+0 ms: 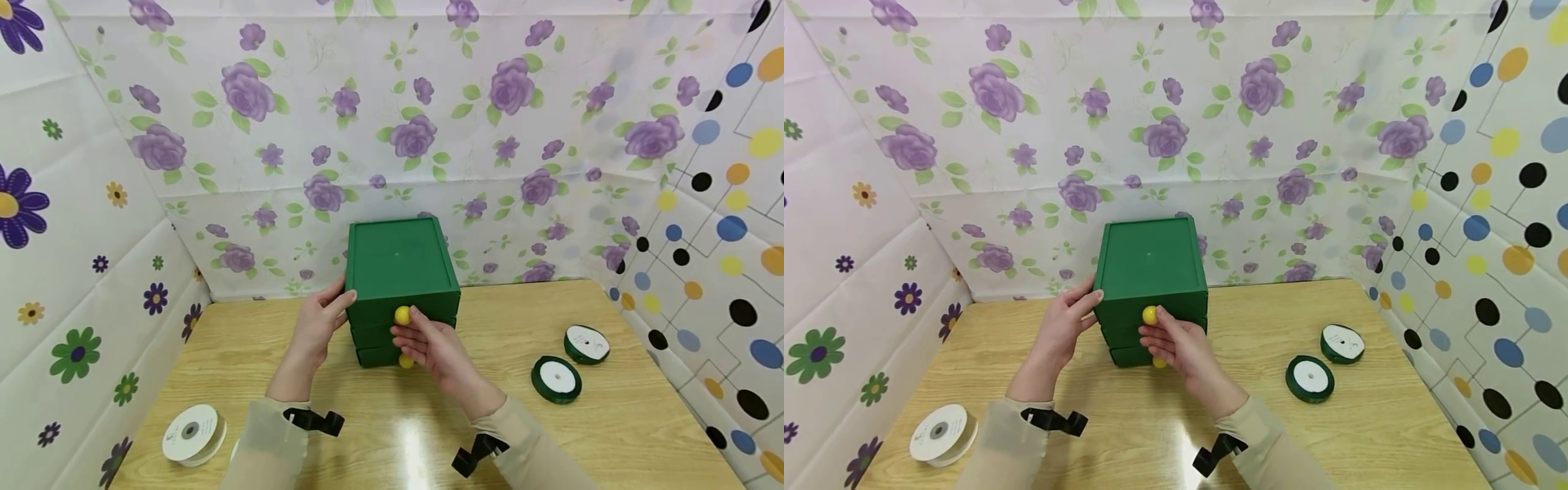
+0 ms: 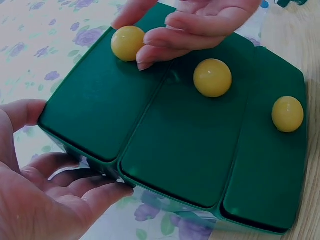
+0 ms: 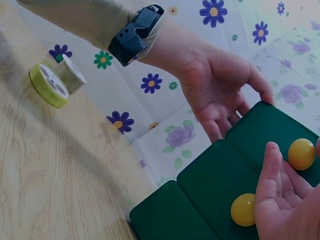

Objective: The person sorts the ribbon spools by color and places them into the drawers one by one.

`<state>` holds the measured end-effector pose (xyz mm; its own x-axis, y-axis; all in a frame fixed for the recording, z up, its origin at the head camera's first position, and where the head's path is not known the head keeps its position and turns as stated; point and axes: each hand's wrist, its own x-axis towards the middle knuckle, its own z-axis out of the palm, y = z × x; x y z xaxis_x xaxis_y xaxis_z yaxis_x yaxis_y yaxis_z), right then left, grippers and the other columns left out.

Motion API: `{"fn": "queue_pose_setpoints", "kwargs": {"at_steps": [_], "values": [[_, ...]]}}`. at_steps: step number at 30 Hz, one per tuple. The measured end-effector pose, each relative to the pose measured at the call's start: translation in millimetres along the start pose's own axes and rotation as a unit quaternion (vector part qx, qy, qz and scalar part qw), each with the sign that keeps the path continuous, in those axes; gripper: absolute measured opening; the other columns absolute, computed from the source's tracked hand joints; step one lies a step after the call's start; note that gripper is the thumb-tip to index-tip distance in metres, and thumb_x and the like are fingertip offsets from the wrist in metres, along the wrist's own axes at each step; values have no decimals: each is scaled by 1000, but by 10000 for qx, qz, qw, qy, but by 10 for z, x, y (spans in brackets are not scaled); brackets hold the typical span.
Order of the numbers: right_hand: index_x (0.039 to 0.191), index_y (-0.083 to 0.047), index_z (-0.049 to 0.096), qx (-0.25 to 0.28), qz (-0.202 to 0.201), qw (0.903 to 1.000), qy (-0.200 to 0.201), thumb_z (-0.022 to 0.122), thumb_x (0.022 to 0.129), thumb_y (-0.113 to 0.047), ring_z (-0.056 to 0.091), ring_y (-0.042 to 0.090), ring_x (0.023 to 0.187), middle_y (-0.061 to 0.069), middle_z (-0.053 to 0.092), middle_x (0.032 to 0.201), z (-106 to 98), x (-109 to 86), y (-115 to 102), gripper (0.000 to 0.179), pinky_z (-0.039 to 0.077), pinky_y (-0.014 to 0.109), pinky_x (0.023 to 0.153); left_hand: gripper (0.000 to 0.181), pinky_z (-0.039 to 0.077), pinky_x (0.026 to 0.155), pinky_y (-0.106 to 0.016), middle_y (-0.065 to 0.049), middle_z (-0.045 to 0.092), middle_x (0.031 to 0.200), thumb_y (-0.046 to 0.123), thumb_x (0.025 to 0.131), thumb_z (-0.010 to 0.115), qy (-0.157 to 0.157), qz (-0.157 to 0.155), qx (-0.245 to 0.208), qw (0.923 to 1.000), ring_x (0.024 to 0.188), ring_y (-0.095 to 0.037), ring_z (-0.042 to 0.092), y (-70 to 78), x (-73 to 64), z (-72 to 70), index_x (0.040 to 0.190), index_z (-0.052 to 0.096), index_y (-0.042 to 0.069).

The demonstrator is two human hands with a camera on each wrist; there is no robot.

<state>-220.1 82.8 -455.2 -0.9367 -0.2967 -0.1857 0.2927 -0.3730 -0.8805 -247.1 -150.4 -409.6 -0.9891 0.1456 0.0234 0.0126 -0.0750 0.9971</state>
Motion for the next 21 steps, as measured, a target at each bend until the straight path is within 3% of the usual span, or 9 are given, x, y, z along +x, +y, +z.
{"fn": "queue_pose_setpoints", "kwargs": {"at_steps": [9,21], "values": [[123,3,63,-152,-15,9998,-163,70,91,-49,69,16,97,7,73,107,-19,14,-31,62,55,25,84,68,34,113,-47,-4,28,161,32,98,66,-219,-233,-86,9995,146,-25,28,50,6,-63,155,35,12],[125,2,62,-410,42,9987,-300,68,92,-50,68,18,102,8,72,110,-66,33,-79,61,54,29,90,69,33,114,-46,-1,27,161,36,96,67,-248,-361,3,9990,147,-26,26,72,1,-71,154,38,13]]}}
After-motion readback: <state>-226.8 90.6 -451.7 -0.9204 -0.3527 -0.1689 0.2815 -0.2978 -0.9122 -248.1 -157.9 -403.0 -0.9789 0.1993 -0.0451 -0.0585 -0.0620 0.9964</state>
